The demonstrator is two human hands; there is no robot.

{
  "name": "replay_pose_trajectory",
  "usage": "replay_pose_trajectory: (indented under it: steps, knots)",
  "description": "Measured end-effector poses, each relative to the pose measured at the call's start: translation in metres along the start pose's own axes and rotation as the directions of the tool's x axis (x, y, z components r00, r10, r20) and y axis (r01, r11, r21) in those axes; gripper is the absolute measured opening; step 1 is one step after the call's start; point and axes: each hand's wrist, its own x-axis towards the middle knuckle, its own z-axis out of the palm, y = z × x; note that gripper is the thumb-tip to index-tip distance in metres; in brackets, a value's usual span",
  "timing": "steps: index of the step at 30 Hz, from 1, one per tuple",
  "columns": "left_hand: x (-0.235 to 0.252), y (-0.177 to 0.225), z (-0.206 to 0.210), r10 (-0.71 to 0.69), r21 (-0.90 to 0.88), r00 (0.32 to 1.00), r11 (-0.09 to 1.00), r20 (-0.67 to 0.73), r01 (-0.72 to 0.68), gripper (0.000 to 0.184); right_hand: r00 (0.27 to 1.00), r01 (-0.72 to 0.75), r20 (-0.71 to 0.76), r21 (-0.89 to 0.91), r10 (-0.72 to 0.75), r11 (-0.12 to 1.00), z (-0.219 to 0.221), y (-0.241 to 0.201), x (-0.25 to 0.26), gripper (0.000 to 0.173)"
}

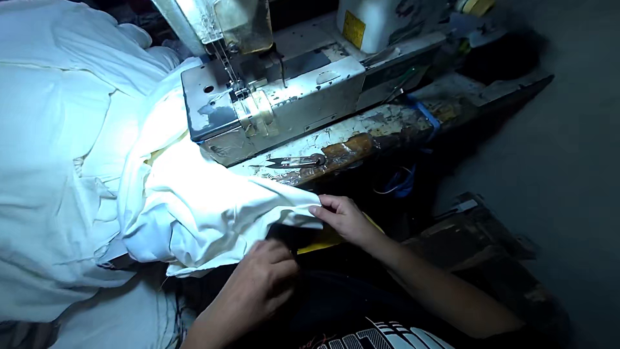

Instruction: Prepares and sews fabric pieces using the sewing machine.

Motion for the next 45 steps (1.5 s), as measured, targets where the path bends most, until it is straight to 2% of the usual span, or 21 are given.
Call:
replay_pose_trajectory:
  steps: [2,5,7,10,12,14,16,18,21,23,25,26,27,29,31,33,34,37,38,42,45]
  knots:
    - [-0.002,0.004,-0.002,-0.027,-0.096,0.997,0.995,-0.07,0.02,0.018,1.0,-0.006,-0.02,0.088,0.007,0.996,0.002,0.006,-0.004,0.018]
    - [0.019,-0.02,0.007,-0.069,0.201,0.952,0.97,-0.299,0.133,0.029,0.999,-0.049,0.006,0.282,0.049,0.958,0.001,0.005,-0.006,0.013]
    - [0.026,-0.028,0.017,-0.089,0.262,0.98,0.956,-0.179,0.135,0.022,0.999,-0.031,-0.023,0.243,0.037,0.97,0.0,0.003,-0.005,0.018]
    - [0.014,-0.003,0.02,-0.013,0.105,1.0,0.994,0.013,0.012,0.028,0.998,-0.058,-0.015,0.142,0.06,0.988,-0.006,0.002,-0.008,0.02]
    - [0.005,0.008,0.018,-0.055,-0.13,0.996,0.99,-0.064,0.047,0.03,0.989,-0.145,0.006,0.248,0.148,0.958,-0.003,0.0,-0.016,0.017]
    - [0.009,0.013,0.02,-0.231,-0.391,0.955,0.909,-0.184,0.145,0.03,0.975,-0.216,0.054,0.46,0.216,0.861,0.005,-0.009,-0.02,0.014]
    - [0.021,0.016,0.026,-0.397,-0.506,0.884,0.831,-0.246,0.232,0.03,0.98,-0.199,0.123,0.584,0.156,0.787,0.015,-0.023,-0.023,0.016]
    - [0.029,0.015,0.031,-0.469,-0.588,0.836,0.774,-0.286,0.234,0.025,0.991,-0.099,0.133,0.594,0.024,0.798,0.022,-0.035,-0.024,0.018]
    - [0.024,0.02,0.017,-0.553,-0.82,0.765,0.57,-0.331,0.058,0.008,0.988,0.147,-0.026,0.43,-0.151,0.891,0.022,-0.034,-0.017,0.017]
    - [0.019,0.017,-0.007,-0.656,-0.949,0.696,0.29,-0.292,-0.124,0.018,0.936,0.319,-0.18,0.068,-0.302,0.945,0.019,-0.016,-0.009,0.013]
    - [0.011,0.011,-0.037,-0.673,-0.94,0.68,0.067,-0.29,-0.335,0.017,0.909,0.325,-0.212,-0.181,-0.36,0.928,0.021,-0.001,-0.001,0.009]
    - [0.006,0.008,-0.048,-0.645,-0.92,0.7,0.011,-0.307,-0.393,0.013,0.945,0.274,-0.163,-0.083,-0.284,0.958,0.023,-0.006,-0.001,0.009]
    - [-0.001,0.003,-0.053,-0.596,-0.921,0.733,0.028,-0.327,-0.388,0.012,0.982,0.184,-0.074,0.147,-0.175,0.972,0.025,-0.016,-0.001,0.009]
    - [-0.021,-0.012,-0.055,-0.494,-0.912,0.779,0.33,-0.387,-0.243,0.014,0.976,-0.11,0.216,0.637,-0.04,0.763,0.024,-0.036,0.002,0.014]
    - [-0.037,-0.028,-0.051,-0.499,-0.753,0.764,0.658,-0.41,0.026,0.024,0.884,-0.328,0.449,0.796,-0.131,0.509,0.022,-0.042,0.012,0.023]
    - [-0.04,-0.034,-0.047,-0.589,-0.683,0.715,0.698,-0.378,0.214,0.034,0.829,-0.369,0.521,0.782,-0.204,0.502,0.025,-0.048,0.02,0.022]
    - [-0.04,-0.036,-0.049,-0.606,-0.728,0.699,0.662,-0.38,0.178,0.032,0.834,-0.341,0.516,0.759,-0.195,0.555,0.027,-0.051,0.024,0.02]
    - [-0.04,-0.045,-0.067,-0.581,-0.877,0.673,0.42,-0.457,-0.234,0.018,0.925,-0.161,0.343,0.745,-0.165,0.648,0.029,-0.057,0.034,0.002]
    - [-0.042,-0.047,-0.073,-0.543,-0.864,0.685,0.416,-0.486,-0.283,0.016,0.939,-0.091,0.286,0.743,-0.192,0.663,0.028,-0.058,0.036,0.006]
    - [-0.051,-0.052,-0.075,-0.342,-0.617,0.769,0.782,-0.539,-0.085,0.02,0.904,0.259,0.147,0.562,-0.402,0.786,0.03,-0.061,0.026,0.021]
    - [-0.046,-0.045,-0.067,-0.244,-0.258,0.68,0.963,-0.692,0.083,0.018,0.823,0.568,-0.09,0.079,-0.561,0.819,0.043,-0.061,0.018,0.022]
